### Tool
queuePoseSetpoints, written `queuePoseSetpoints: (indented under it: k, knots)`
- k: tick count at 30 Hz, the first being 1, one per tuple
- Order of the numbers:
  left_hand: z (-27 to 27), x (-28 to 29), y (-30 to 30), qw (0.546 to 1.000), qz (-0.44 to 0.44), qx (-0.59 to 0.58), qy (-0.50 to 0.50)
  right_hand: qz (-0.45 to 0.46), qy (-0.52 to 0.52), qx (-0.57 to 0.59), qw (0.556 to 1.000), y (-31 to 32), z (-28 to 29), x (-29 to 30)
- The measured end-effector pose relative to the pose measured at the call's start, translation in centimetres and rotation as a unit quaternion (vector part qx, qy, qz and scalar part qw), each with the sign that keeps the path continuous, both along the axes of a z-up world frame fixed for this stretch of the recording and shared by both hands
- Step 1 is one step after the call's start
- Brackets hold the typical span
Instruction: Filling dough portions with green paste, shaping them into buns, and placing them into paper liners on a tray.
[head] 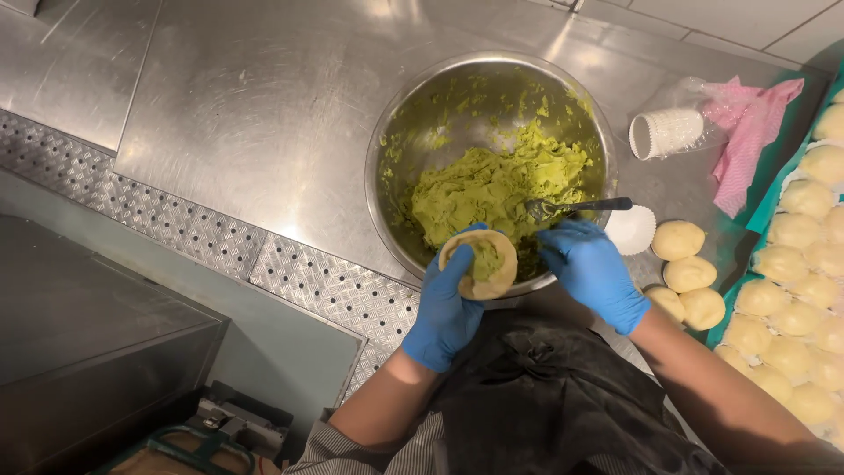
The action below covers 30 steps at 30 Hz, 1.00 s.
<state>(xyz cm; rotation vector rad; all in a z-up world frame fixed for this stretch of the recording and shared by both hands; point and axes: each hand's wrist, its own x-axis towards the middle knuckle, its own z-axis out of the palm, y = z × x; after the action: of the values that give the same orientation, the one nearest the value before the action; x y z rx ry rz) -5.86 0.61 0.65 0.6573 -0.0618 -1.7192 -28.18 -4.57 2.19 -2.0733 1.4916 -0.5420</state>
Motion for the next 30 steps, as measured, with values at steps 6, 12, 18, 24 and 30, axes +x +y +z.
queuePoseSetpoints:
  k: [6, 12, 18, 24, 30]
  knots:
    - [3.6, 0.1, 0.7, 0.993, -0.089, -0.083, 0.0, 0.038, -0.043, -0.198, 0.979, 1.1, 4.5, -0.7]
    - [9.3, -0.8, 0.4, 0.981, -0.189, -0.021, -0.037, 0.102, -0.013, -0.027, 0.994, 1.1, 9.7, -1.2]
    - [11.6, -0.9, -0.3, 0.963, -0.22, -0.102, -0.115, 0.191, -0.061, -0.118, 0.973, 2.4, 8.9, -3.0]
    - [10.5, -0.7, 0.1, 0.94, -0.256, -0.121, -0.192, -0.116, -0.301, 0.321, 0.89, 2.7, 12.2, -1.3]
    - [12.8, -0.9, -0.5, 0.914, -0.278, -0.158, -0.251, -0.188, -0.237, 0.351, 0.886, 3.0, 12.2, -1.9]
